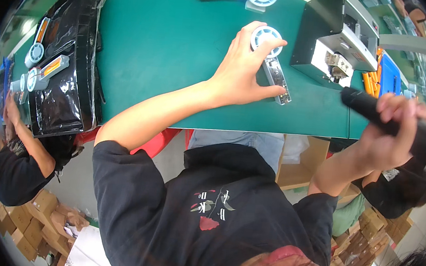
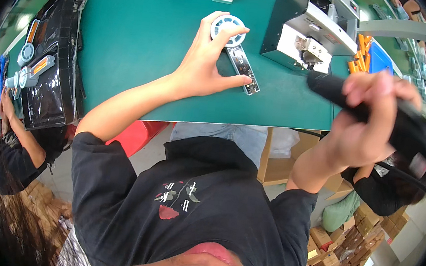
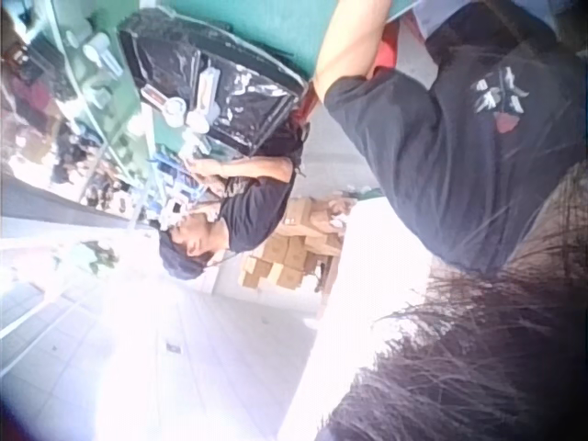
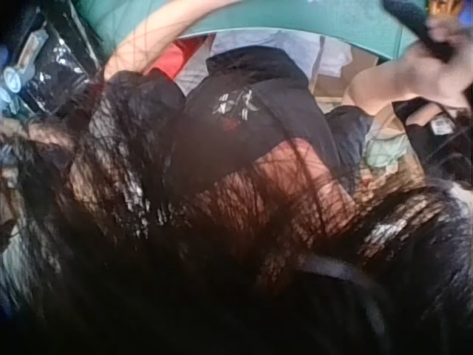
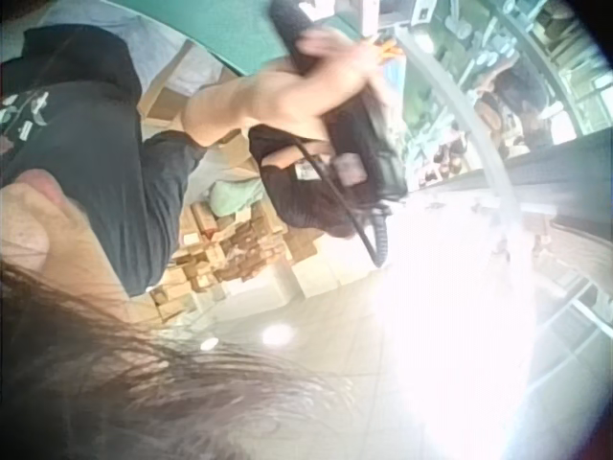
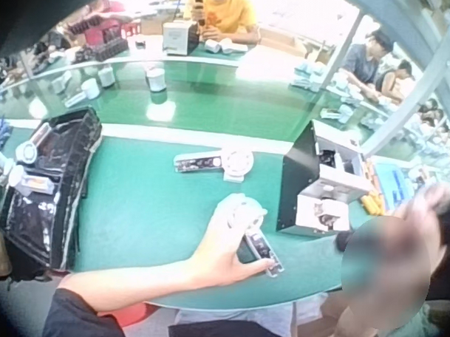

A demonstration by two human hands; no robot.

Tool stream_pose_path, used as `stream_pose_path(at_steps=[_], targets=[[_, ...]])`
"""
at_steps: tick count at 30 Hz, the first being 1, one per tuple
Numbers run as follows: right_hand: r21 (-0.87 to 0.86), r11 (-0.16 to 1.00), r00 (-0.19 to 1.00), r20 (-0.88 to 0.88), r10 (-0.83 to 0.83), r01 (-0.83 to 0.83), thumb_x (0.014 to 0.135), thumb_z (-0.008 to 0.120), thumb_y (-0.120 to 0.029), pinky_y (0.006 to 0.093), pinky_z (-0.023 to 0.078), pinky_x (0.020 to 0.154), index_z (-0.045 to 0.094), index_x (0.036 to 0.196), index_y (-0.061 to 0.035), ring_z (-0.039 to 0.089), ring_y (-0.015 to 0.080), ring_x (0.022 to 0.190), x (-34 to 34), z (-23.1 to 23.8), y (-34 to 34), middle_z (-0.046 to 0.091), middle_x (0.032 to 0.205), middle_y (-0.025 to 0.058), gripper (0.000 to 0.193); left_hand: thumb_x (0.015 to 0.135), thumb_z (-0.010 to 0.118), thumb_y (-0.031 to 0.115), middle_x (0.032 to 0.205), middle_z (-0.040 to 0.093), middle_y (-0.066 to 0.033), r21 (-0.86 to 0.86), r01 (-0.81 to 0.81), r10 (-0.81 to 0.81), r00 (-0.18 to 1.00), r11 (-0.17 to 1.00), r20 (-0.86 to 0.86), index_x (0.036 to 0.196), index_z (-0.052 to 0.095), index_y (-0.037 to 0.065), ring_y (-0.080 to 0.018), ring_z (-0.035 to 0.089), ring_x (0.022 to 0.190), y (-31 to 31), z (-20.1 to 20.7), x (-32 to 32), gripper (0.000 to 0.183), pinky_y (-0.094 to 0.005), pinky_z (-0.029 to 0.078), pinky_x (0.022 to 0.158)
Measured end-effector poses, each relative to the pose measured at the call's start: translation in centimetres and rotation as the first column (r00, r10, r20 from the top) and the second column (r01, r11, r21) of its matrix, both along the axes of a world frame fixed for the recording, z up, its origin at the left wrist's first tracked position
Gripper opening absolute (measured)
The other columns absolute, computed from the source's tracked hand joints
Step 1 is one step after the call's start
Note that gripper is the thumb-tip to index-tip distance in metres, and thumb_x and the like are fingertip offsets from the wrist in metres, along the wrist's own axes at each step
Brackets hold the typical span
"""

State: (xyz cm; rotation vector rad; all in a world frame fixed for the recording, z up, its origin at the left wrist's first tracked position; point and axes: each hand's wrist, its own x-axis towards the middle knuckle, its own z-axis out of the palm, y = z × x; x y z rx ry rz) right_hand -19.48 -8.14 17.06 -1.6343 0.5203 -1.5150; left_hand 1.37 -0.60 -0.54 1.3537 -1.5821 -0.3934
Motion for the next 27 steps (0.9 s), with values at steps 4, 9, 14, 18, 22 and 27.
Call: stream_pose_path(at_steps=[4, 9, 14, 18, 22, 27], targets=[[0.024, 0.991, 0.99, 0.034, -0.136, 0.135, 0.092, 0.071, 0.001, 0.0377, 0.05, 0.063, 0.064, 0.084, 0.004, 0.056, 0.0194, 0.06, -1.3, 1.2, -5.4, 0.056, 0.07, 0.0083, 0.01, 0.067, 0.1, 0.03, 0.15, 0.032, -0.0277, 0.005, 0.015, -0.015, 1.0, 1.0, 0.006, 0.147, 0.053, 0.017, -0.0474, 0.044, 0.139, -0.3, 0.2, -0.1, 0.093, -0.0518, 0.045, 0.114], [0.144, 0.987, 0.997, 0.011, -0.078, 0.076, 0.088, 0.072, 0.004, 0.0362, 0.049, 0.059, 0.062, 0.08, 0.0019, 0.057, 0.0196, 0.057, 0.1, 0.3, -5.6, 0.056, 0.068, 0.0083, 0.012, 0.067, 0.1, 0.031, 0.149, 0.034, -0.0281, 0.019, -0.003, 0.002, 0.999, 1.0, 0.032, 0.147, 0.052, 0.016, -0.0478, 0.045, 0.139, 0.0, 0.4, 0.0, 0.094, -0.0522, 0.044, 0.115], [0.252, 0.966, 0.998, -0.033, -0.044, 0.051, 0.089, 0.07, 0.005, 0.0355, 0.05, 0.059, 0.06, 0.09, 0.0007, 0.054, 0.0186, 0.054, 1.0, -0.9, -0.7, 0.055, 0.066, 0.0091, 0.011, 0.067, 0.1, 0.031, 0.15, 0.033, -0.029, 0.007, 0.011, -0.011, 1.0, 1.0, 0.019, 0.148, 0.051, 0.016, -0.0486, 0.045, 0.139, -0.1, 0.1, 0.0, 0.096, -0.0522, 0.044, 0.115], [0.236, 0.972, 0.999, 0.049, 0.011, -0.022, 0.091, 0.067, 0.007, 0.0366, 0.051, 0.059, 0.058, 0.102, 0.0006, 0.054, 0.019, 0.055, 1.2, -1.5, 1.9, 0.057, 0.073, 0.0107, 0.016, 0.067, 0.1, 0.03, 0.151, 0.033, -0.0291, 0.005, 0.004, -0.004, 1.0, 1.0, 0.022, 0.148, 0.051, 0.017, -0.049, 0.045, 0.139, -0.1, 0.2, -0.1, 0.097, -0.0525, 0.044, 0.115], [0.253, 0.964, 0.996, 0.024, 0.082, -0.086, 0.091, 0.066, 0.007, 0.0365, 0.051, 0.059, 0.056, 0.102, 0.0006, 0.054, 0.0182, 0.056, 1.3, -1.9, 2.6, 0.057, 0.074, 0.0108, 0.016, 0.066, 0.101, 0.03, 0.151, 0.033, -0.0292, 0.01, -0.008, 0.007, 0.999, 1.0, 0.036, 0.148, 0.051, 0.017, -0.0491, 0.045, 0.139, 0.0, 0.0, 0.0, 0.097, -0.0527, 0.044, 0.115], [0.267, 0.962, 0.999, 0.018, 0.046, -0.049, 0.091, 0.066, 0.007, 0.0361, 0.052, 0.06, 0.055, 0.101, 0.0001, 0.054, 0.0175, 0.057, 1.6, -2.6, 2.4, 0.057, 0.074, 0.011, 0.017, 0.066, 0.101, 0.03, 0.151, 0.033, -0.0288, 0.013, -0.005, 0.005, 0.999, 1.0, 0.033, 0.148, 0.051, 0.017, -0.0488, 0.045, 0.139, -0.1, 0.1, -0.1, 0.097, -0.0528, 0.045, 0.114]])
